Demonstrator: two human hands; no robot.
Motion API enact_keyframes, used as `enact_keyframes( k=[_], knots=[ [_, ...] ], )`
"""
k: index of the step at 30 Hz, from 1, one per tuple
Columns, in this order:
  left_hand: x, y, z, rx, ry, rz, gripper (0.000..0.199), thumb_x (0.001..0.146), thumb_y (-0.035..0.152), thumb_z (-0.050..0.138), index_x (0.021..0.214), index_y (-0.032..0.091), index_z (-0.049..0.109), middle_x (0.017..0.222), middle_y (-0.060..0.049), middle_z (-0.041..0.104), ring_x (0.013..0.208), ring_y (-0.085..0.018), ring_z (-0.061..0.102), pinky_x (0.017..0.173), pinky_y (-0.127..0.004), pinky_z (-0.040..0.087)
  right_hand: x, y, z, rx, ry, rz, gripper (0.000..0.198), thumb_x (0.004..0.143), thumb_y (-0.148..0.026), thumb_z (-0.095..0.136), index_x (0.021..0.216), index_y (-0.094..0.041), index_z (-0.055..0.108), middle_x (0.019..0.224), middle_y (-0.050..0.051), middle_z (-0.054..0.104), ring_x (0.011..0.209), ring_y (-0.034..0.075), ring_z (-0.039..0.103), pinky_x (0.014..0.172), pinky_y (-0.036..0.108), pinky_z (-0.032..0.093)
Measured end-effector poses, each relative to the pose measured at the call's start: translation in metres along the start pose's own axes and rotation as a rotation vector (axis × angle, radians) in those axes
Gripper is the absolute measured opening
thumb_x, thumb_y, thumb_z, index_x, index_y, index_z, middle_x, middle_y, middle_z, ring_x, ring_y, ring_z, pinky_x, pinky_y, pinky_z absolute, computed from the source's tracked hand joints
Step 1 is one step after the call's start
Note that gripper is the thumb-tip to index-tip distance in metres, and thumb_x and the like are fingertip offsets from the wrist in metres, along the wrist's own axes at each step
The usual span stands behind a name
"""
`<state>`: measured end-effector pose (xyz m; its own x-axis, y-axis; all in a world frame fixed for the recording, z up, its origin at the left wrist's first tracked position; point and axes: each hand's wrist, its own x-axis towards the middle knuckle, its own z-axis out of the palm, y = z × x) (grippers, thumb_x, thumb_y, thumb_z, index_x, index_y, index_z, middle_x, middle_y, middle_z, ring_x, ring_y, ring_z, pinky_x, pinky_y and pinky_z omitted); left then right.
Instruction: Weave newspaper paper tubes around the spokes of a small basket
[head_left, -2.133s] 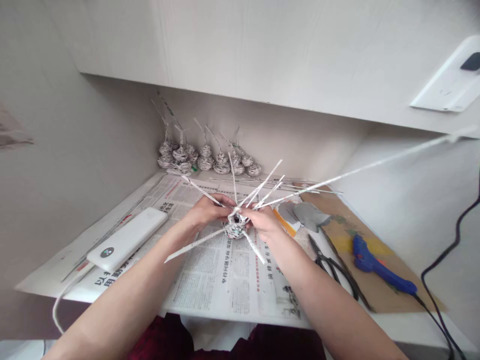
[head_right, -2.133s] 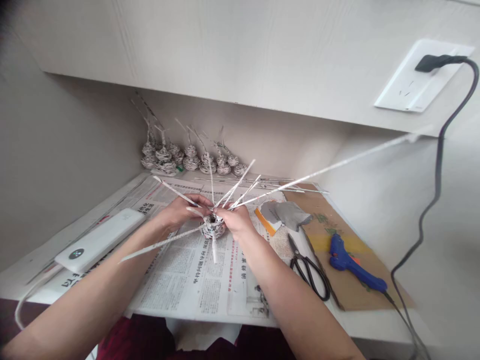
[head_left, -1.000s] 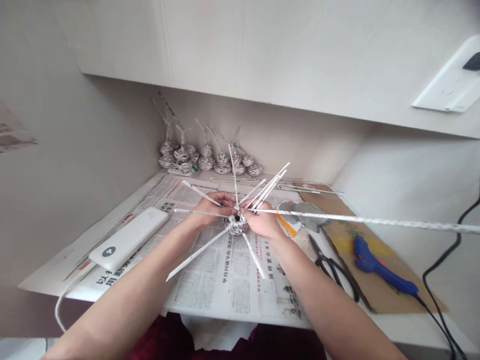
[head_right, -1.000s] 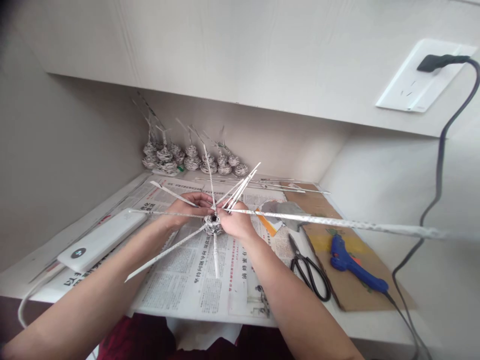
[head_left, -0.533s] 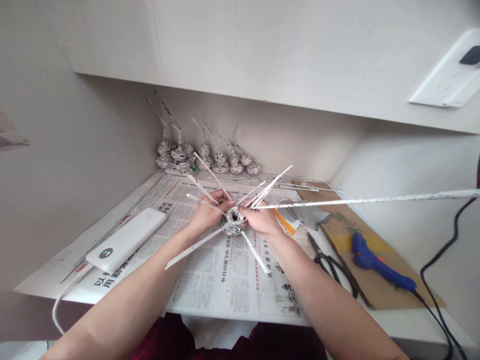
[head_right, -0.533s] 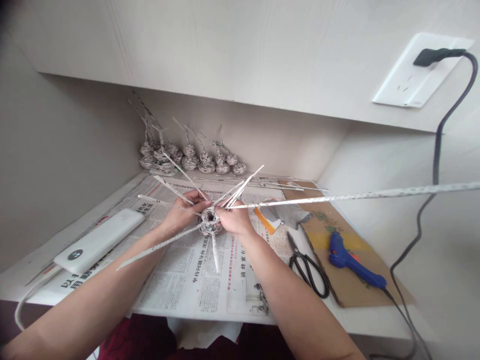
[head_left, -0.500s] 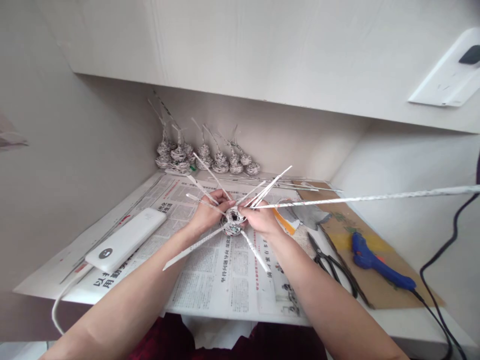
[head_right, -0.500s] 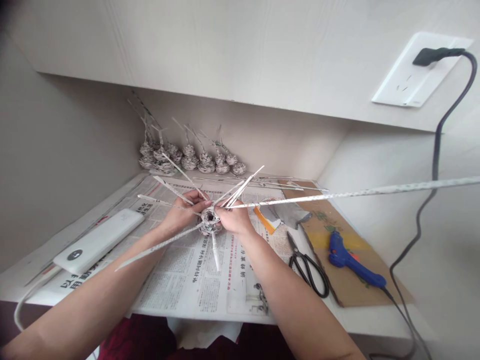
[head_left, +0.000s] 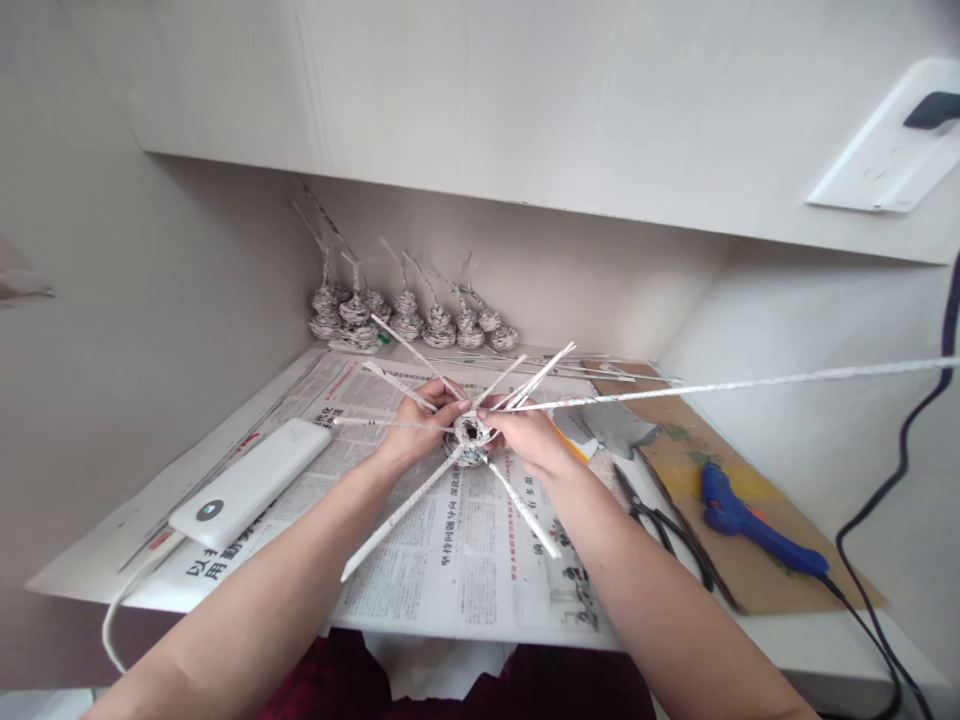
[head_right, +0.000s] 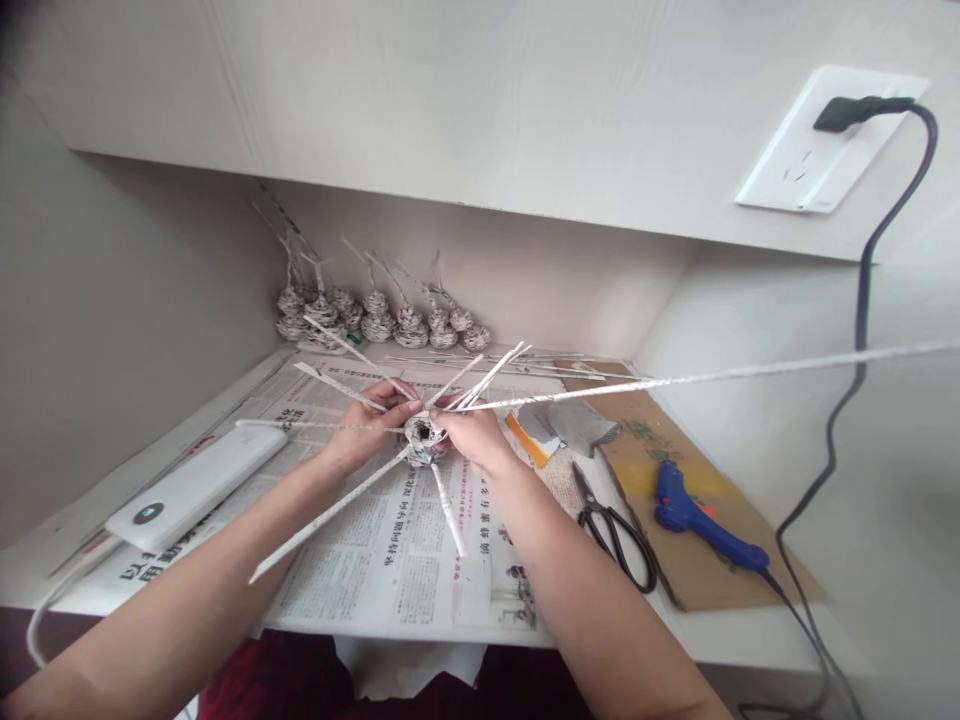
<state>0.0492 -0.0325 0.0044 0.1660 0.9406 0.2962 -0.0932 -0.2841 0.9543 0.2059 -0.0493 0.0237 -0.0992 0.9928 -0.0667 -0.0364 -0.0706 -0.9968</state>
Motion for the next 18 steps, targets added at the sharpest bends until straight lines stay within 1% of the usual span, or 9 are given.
enact_keyframes(
  k=[2,4,6,8,9,11,15,18],
  knots=[
    [0.001,0.000,0.000,-0.005,-0.009,0.001,0.024,0.071,0.034,0.072,0.076,0.015,0.057,0.063,0.001,0.062,0.058,-0.012,0.056,0.056,-0.023,0.041,0.001,0.002,-0.001,0.005,-0.045,-0.003,0.022,0.062,-0.030,0.071,0.078,-0.015,0.065,0.071,0.003,0.065,0.062,0.016,0.060,0.047,0.026,0.049],
    [0.001,0.001,0.000,0.001,-0.012,-0.009,0.026,0.071,0.036,0.073,0.076,0.015,0.058,0.063,0.001,0.062,0.058,-0.012,0.056,0.056,-0.023,0.042,0.002,0.005,-0.002,-0.032,-0.009,-0.046,0.024,0.064,-0.034,0.071,0.080,-0.016,0.065,0.070,0.002,0.065,0.061,0.016,0.060,0.050,0.027,0.049],
    [0.000,0.003,0.000,0.011,-0.017,-0.044,0.029,0.069,0.038,0.074,0.075,0.015,0.057,0.061,0.002,0.062,0.055,-0.012,0.056,0.054,-0.023,0.042,0.002,0.007,-0.002,-0.160,0.066,-0.149,0.021,0.068,-0.035,0.069,0.078,-0.017,0.065,0.071,0.002,0.066,0.064,0.017,0.062,0.057,0.028,0.050],
    [0.000,0.006,0.001,0.022,-0.022,-0.096,0.031,0.067,0.040,0.075,0.073,0.016,0.057,0.058,0.002,0.061,0.051,-0.011,0.054,0.050,-0.022,0.040,0.002,0.008,-0.002,-0.347,0.114,-0.263,0.015,0.072,-0.033,0.066,0.075,-0.018,0.065,0.071,0.002,0.067,0.068,0.017,0.063,0.064,0.029,0.049],
    [-0.001,0.007,0.002,0.025,-0.021,-0.114,0.031,0.067,0.041,0.075,0.073,0.016,0.056,0.057,0.002,0.060,0.049,-0.011,0.052,0.049,-0.022,0.040,0.001,0.007,-0.001,-0.429,0.129,-0.306,0.013,0.074,-0.032,0.063,0.073,-0.019,0.064,0.071,0.002,0.067,0.070,0.017,0.063,0.066,0.028,0.048],
    [-0.002,0.010,0.002,0.031,-0.023,-0.125,0.032,0.066,0.040,0.075,0.073,0.016,0.056,0.057,0.002,0.061,0.048,-0.011,0.053,0.049,-0.022,0.040,0.000,0.006,-0.001,-0.529,0.142,-0.342,0.011,0.077,-0.029,0.060,0.074,-0.019,0.064,0.073,0.001,0.067,0.071,0.017,0.063,0.068,0.028,0.046],
    [-0.002,0.010,-0.001,0.074,-0.039,-0.091,0.032,0.060,0.032,0.079,0.078,0.015,0.060,0.062,0.000,0.064,0.056,-0.014,0.058,0.056,-0.024,0.044,-0.001,0.006,-0.002,-0.556,0.138,-0.352,0.009,0.078,-0.026,0.058,0.075,-0.019,0.064,0.074,0.001,0.069,0.072,0.018,0.064,0.067,0.027,0.046],
    [-0.002,0.008,-0.004,0.130,-0.028,-0.059,0.032,0.061,0.027,0.077,0.085,0.015,0.062,0.060,0.000,0.064,0.055,-0.014,0.058,0.056,-0.024,0.044,0.000,0.006,-0.002,-0.508,0.086,-0.350,0.010,0.078,-0.026,0.059,0.075,-0.019,0.065,0.072,0.001,0.069,0.071,0.018,0.064,0.065,0.027,0.046]
  ],
)
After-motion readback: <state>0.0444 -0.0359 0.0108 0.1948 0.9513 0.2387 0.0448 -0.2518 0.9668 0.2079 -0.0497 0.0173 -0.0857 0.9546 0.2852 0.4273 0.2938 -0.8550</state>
